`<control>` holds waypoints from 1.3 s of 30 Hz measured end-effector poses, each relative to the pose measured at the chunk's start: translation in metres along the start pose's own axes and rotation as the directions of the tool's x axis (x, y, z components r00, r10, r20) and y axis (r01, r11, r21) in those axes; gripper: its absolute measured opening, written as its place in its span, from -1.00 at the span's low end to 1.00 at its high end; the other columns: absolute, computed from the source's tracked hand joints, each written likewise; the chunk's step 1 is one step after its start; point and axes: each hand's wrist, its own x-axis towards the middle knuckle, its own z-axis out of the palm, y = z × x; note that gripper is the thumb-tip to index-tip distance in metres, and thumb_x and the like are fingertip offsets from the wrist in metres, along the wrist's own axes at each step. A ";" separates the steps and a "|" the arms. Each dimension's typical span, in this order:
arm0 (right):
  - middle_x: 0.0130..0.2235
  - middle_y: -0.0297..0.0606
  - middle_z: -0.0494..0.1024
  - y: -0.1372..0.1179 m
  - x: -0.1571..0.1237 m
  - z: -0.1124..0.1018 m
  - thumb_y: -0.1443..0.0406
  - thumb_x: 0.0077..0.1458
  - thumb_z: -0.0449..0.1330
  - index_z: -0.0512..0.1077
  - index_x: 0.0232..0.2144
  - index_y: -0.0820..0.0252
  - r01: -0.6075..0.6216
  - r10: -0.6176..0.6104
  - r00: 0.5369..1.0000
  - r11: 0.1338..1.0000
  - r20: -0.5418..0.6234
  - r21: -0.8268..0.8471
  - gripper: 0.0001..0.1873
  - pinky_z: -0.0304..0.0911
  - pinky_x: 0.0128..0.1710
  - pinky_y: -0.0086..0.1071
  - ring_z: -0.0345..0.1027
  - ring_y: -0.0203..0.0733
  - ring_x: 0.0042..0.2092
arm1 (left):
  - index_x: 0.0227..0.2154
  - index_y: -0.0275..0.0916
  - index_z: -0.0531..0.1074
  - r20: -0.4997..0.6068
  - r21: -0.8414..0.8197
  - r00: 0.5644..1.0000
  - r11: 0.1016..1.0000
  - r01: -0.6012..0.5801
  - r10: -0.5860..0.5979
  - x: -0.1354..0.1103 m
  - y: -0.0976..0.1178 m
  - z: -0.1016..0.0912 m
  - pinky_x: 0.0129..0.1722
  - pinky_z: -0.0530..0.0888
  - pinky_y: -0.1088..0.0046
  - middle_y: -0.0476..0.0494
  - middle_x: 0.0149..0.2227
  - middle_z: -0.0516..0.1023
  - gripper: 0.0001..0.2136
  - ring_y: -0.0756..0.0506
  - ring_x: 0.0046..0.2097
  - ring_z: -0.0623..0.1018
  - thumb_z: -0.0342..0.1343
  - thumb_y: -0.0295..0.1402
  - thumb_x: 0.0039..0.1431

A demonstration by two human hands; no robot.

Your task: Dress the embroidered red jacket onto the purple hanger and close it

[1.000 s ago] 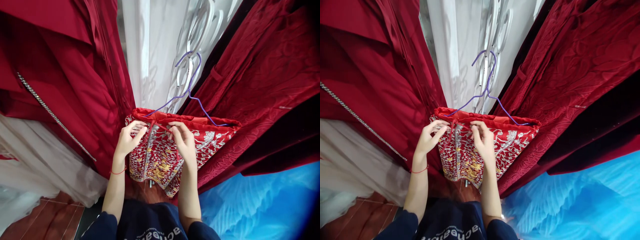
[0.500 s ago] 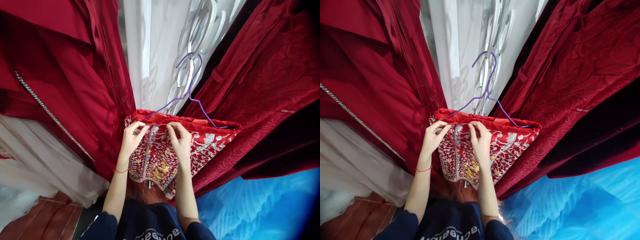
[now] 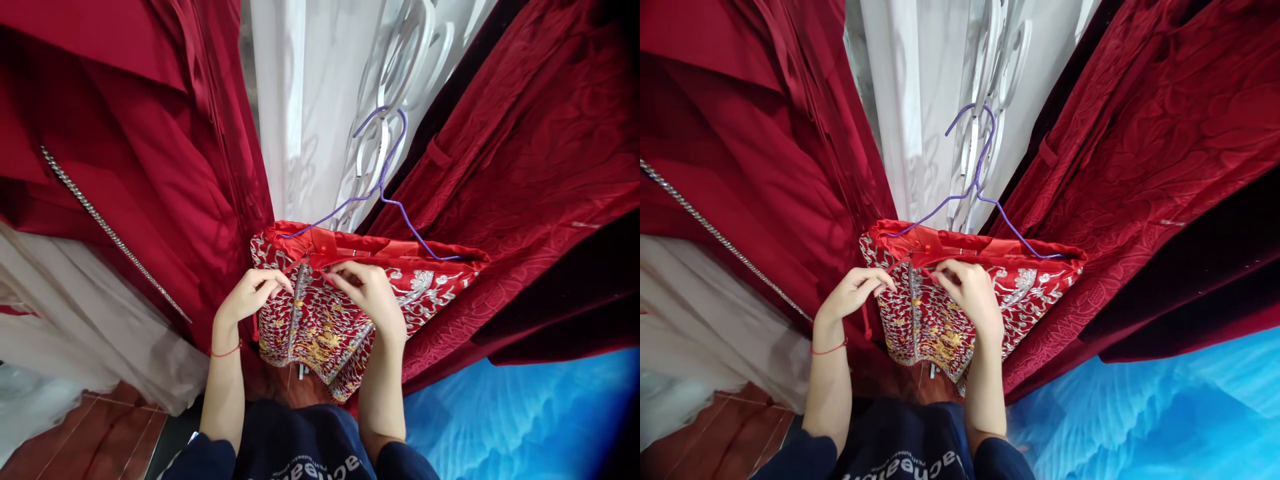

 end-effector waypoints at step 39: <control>-0.23 -0.24 0.51 -0.003 0.024 0.023 0.24 0.31 0.05 0.42 -0.22 0.15 0.282 -0.271 0.949 0.958 -0.161 0.051 -0.83 0.28 -0.32 -0.41 0.37 -0.28 -0.32 | -0.27 -0.15 0.18 -0.521 0.092 0.851 0.996 -0.017 0.062 0.021 0.020 0.064 -0.40 0.38 0.57 0.06 -0.49 0.43 -0.88 0.04 -0.44 0.50 -0.07 -0.25 0.36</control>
